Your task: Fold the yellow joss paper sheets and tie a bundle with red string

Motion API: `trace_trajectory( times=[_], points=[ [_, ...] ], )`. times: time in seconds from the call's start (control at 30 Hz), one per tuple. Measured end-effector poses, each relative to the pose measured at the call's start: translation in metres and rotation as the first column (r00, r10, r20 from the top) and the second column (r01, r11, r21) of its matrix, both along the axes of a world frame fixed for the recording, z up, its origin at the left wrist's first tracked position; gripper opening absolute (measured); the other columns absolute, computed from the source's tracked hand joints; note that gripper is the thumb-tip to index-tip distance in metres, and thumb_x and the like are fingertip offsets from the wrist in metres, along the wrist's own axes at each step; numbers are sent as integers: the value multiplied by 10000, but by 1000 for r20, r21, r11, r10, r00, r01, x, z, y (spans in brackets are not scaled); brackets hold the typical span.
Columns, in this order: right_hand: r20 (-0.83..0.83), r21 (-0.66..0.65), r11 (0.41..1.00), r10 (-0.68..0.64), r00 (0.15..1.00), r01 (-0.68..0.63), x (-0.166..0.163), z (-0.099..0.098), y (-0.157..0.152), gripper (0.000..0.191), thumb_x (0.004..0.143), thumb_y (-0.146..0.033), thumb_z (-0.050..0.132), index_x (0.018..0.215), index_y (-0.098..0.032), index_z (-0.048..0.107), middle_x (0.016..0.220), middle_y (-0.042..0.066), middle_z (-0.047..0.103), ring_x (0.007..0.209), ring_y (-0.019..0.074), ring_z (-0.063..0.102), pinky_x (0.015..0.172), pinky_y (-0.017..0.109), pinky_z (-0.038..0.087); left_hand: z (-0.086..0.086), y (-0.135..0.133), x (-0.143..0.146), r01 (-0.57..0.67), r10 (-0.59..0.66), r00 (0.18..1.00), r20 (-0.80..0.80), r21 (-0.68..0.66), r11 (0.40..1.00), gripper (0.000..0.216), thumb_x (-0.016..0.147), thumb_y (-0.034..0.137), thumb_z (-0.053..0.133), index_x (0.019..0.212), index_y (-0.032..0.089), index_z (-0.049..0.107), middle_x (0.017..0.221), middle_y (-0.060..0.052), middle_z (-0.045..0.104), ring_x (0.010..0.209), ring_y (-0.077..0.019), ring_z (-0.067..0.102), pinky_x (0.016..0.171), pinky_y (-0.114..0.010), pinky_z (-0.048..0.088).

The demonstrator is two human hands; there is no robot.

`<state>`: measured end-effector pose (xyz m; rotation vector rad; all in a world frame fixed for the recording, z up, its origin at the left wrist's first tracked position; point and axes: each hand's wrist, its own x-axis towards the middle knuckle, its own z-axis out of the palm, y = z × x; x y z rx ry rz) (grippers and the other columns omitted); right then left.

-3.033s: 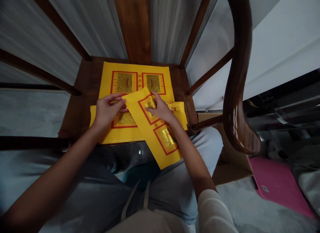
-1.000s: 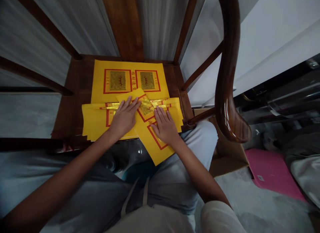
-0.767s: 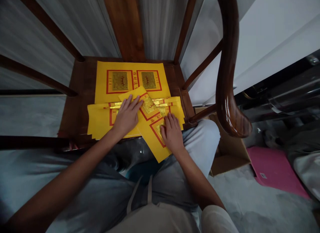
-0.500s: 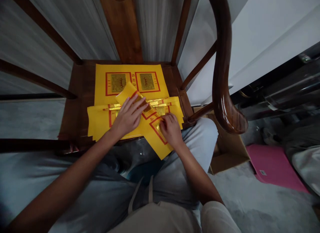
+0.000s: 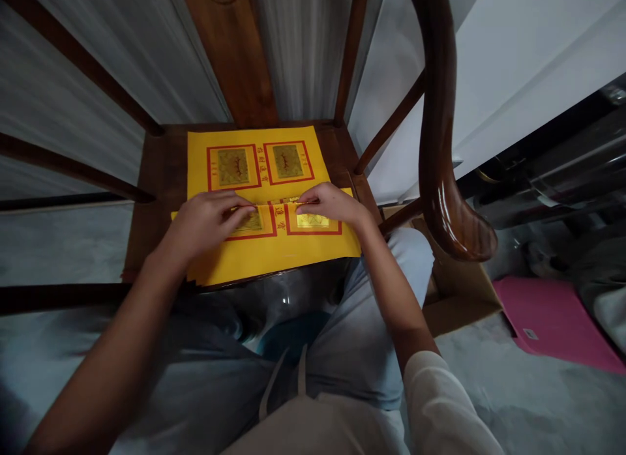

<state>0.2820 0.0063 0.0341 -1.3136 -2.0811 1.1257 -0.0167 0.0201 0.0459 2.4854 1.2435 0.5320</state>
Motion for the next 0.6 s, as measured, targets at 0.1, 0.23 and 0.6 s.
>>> trace_trajectory(
  times=[0.1, 0.23, 0.6],
  points=[
    [35, 90, 995, -37, 999, 34, 7, -7, -11, 275, 963, -428, 691, 897, -195, 821, 896, 18, 810, 807, 196, 708, 703, 287, 482, -4, 4, -6, -52, 50, 998, -40, -63, 997, 302, 974, 429, 574, 1002, 260, 822, 1056, -81, 819, 1001, -316, 748, 900, -395, 553],
    [76, 179, 976, -137, 988, 121, 20, -18, -35, 265, 1013, -394, 625, 1030, -238, 839, 1032, 54, 834, 920, 243, 759, 778, 325, 527, -14, 7, -9, -44, 38, 998, -52, -122, 991, 290, 954, 453, 609, 980, 268, 831, 1041, -71, 828, 978, -307, 754, 870, -367, 542],
    [162, 346, 887, -379, 911, 307, 42, -42, -38, 213, 984, -253, 630, 1029, -209, 834, 1047, 89, 835, 975, 280, 779, 863, 381, 575, -29, -8, -5, 11, -9, 993, -116, 19, 1000, 393, 1047, 379, 482, 1237, 179, 762, 1221, -140, 767, 1128, -332, 706, 965, -457, 535]
  ],
)
